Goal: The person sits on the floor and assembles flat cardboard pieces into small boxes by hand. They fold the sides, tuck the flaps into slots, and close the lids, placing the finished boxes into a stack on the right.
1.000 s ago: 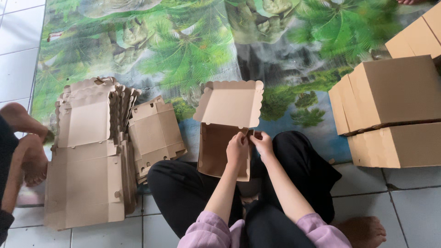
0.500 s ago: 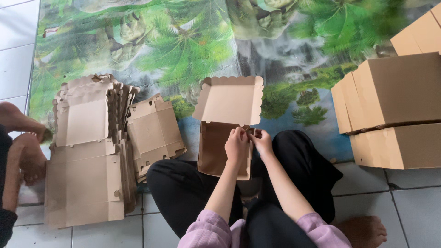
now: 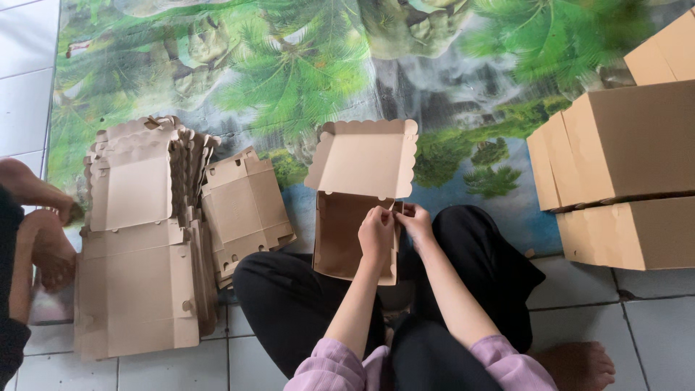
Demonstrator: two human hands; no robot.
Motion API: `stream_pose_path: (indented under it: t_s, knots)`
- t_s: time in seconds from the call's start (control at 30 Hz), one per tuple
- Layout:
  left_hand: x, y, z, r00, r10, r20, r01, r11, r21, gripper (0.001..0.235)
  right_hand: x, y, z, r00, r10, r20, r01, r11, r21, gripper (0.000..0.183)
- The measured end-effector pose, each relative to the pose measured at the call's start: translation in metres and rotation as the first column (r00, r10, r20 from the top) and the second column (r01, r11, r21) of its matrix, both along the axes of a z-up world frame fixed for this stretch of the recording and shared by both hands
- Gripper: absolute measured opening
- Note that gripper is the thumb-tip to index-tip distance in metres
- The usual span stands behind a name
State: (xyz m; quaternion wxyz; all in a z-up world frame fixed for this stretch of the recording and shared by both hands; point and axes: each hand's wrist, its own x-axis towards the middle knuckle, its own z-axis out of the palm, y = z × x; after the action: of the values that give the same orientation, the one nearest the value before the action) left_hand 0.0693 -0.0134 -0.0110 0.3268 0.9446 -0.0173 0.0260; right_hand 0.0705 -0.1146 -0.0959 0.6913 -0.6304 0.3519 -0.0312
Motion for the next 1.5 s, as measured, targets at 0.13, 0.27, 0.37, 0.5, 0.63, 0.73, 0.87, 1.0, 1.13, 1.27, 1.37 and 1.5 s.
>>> stream_pose_path:
  t_s: [0.13,0.27,0.37,0.5,0.63,0.73,0.87,1.0,1.13,1.27,1.37,1.5]
  knots:
    - [-0.002,0.002,0.001,0.999,0.012,0.035,-0.012,1.000,-0.017,0.012,0.000,0.003,0.010,0.999,0.022,0.024,-0.021,0.999,-0.042,0.037]
    - [-0.008,0.005,0.006,0.998,-0.008,0.055,0.009,0.999,-0.034,0.009,0.002,-0.001,-0.003,0.999,0.015,0.045,-0.012,0.998,-0.058,0.034]
    - [-0.016,0.009,0.020,0.999,0.003,0.044,0.002,0.994,-0.109,0.009,0.002,0.001,0.012,0.995,0.039,0.096,-0.034,0.998,-0.053,0.027]
    - [-0.014,0.009,0.020,1.000,0.008,0.024,-0.005,0.992,-0.128,0.009,0.003,-0.004,-0.012,0.993,0.069,0.101,-0.058,0.993,-0.107,0.021]
    - [-0.014,0.010,0.046,0.999,-0.021,-0.025,0.015,0.974,-0.224,0.008,-0.002,-0.001,0.004,0.997,0.026,0.074,-0.018,0.994,-0.112,0.013]
    - [-0.011,0.009,0.049,0.995,-0.028,-0.100,-0.008,0.939,-0.343,0.005,-0.002,0.003,0.025,0.998,0.018,0.055,-0.013,0.994,-0.104,0.010]
    - [0.001,0.006,0.030,0.947,0.022,-0.321,-0.199,0.825,-0.529,0.017,-0.007,0.003,0.032,0.998,0.044,0.042,-0.041,0.996,-0.079,0.012]
    - [0.008,0.009,0.006,0.943,-0.011,-0.333,-0.133,0.904,-0.407,0.012,-0.006,0.001,0.025,0.998,0.054,0.026,-0.052,0.995,-0.080,0.013]
    - [0.009,0.010,0.014,0.927,-0.015,-0.375,-0.120,0.934,-0.336,0.012,-0.009,-0.001,0.029,0.997,0.083,-0.002,-0.082,0.983,-0.163,0.015]
    - [0.009,0.008,0.027,0.912,-0.030,-0.409,-0.105,0.947,-0.305,0.012,-0.013,-0.001,0.071,0.983,0.174,-0.060,-0.184,0.911,-0.370,0.051]
    - [0.003,0.003,0.025,0.916,-0.069,-0.395,-0.073,0.940,-0.334,0.019,-0.013,-0.003,0.081,0.987,0.159,-0.023,-0.155,0.907,-0.392,0.052]
    - [0.000,0.002,0.034,0.927,-0.057,-0.370,-0.116,0.897,-0.427,0.013,-0.015,-0.004,0.100,0.977,0.207,-0.043,-0.203,0.855,-0.477,0.044]
